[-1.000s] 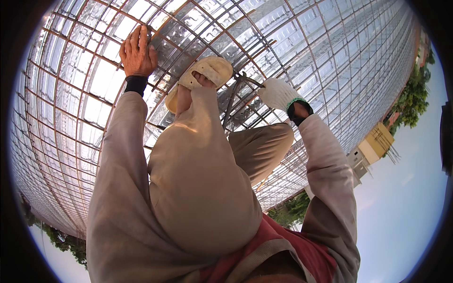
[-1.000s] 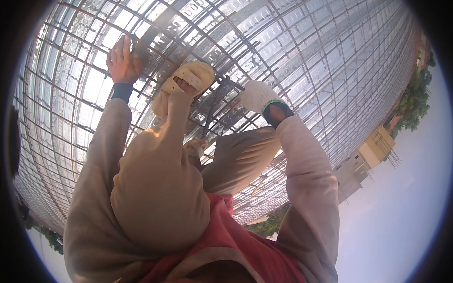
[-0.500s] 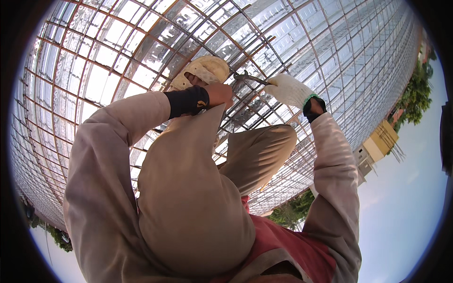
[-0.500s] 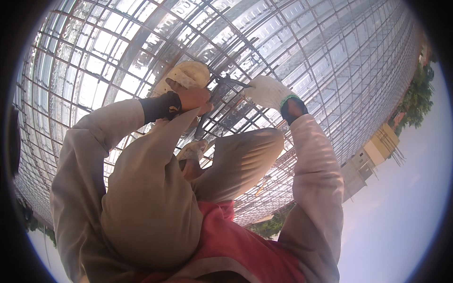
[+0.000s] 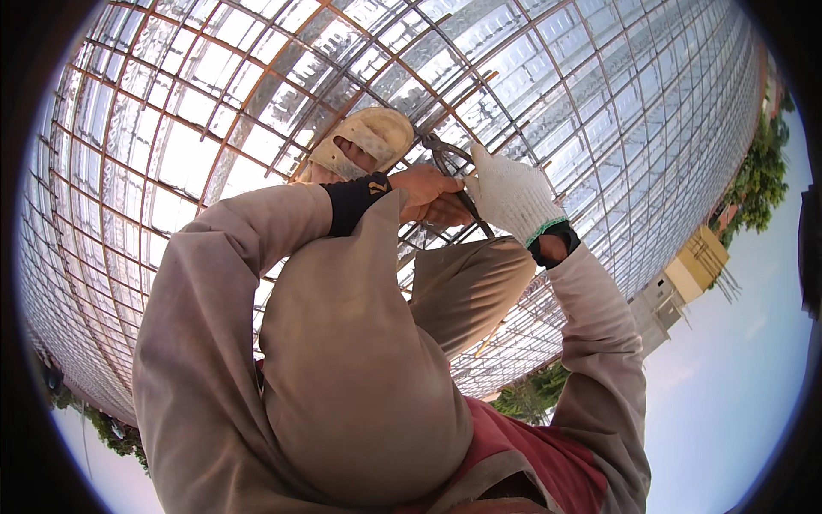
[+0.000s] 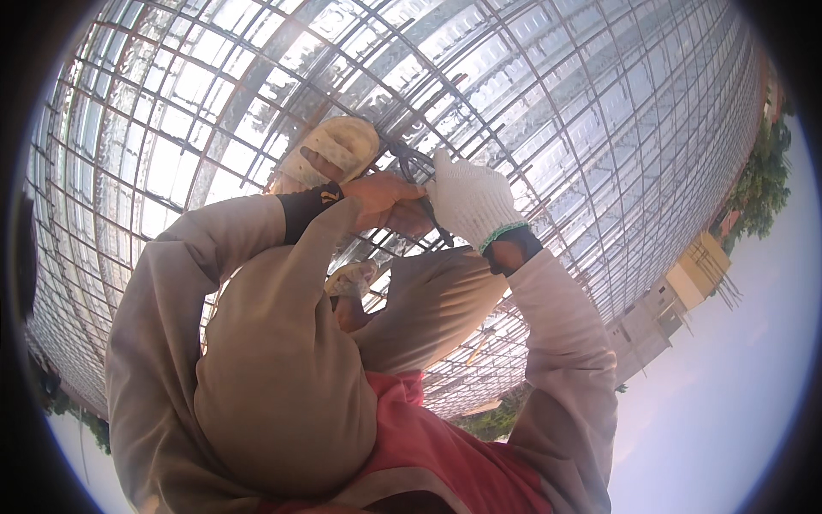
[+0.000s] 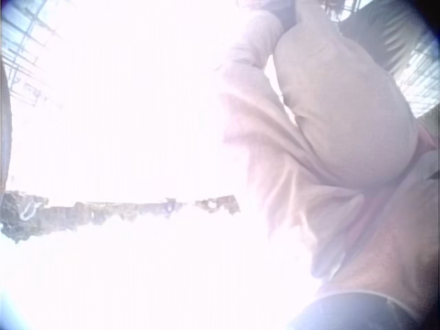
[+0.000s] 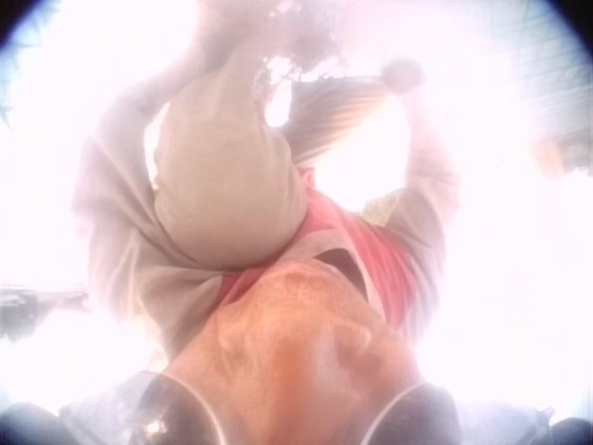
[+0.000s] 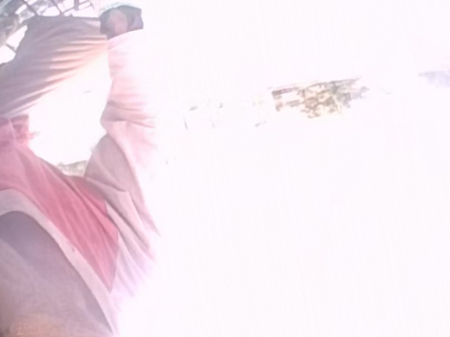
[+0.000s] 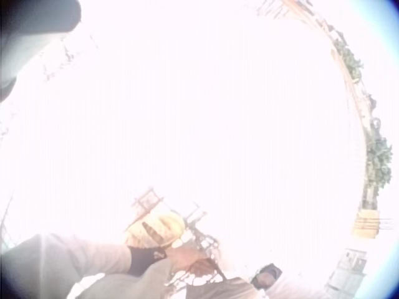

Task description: The person uses pliers to twist wire ties around intersecting rebar rods, securing a rebar grid on a construction site. The person repeatedly positions the pliers, twists the wire, and moves to the next intersection.

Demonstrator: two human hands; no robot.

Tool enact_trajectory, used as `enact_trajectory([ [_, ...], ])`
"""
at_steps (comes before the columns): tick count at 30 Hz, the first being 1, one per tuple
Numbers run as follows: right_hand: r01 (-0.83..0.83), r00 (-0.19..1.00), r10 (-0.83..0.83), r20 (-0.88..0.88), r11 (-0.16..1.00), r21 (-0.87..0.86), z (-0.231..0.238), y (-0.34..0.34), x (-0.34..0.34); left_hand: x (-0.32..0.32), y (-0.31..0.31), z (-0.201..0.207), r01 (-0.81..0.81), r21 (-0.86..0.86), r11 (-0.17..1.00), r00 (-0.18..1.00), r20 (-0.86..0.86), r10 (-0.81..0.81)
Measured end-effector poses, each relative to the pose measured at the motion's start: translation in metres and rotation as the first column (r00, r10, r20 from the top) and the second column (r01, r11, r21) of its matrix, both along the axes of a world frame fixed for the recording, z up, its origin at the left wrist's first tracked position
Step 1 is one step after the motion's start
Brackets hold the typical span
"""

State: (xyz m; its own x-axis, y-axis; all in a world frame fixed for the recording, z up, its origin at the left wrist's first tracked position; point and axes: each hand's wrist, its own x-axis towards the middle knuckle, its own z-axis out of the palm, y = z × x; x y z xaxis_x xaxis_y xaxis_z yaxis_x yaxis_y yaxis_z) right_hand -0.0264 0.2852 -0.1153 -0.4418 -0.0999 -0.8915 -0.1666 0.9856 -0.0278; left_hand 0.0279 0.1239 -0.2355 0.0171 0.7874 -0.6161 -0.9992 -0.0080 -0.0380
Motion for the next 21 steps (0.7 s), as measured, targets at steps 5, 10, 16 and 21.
enact_trajectory([
  [5,-0.176,0.982,0.175,-0.069,0.984,-0.002,0.018,-0.008,-0.003,-0.003,0.004,0.003,-0.039,-0.033,0.999,0.999,-0.035,0.038],
  [10,-0.351,0.928,0.370,-0.042,0.907,0.232,0.020,-0.026,0.003,-0.003,0.003,0.002,-0.061,0.038,0.997,0.997,-0.043,0.062],
  [16,-0.415,0.899,0.437,-0.026,0.870,0.265,0.027,-0.031,-0.005,-0.008,-0.007,0.013,-0.066,0.034,0.997,0.993,-0.093,0.069],
  [21,-0.378,0.911,0.408,-0.065,0.886,0.267,0.021,-0.048,0.010,-0.004,-0.013,0.011,-0.100,0.031,0.995,0.989,-0.104,0.103],
])
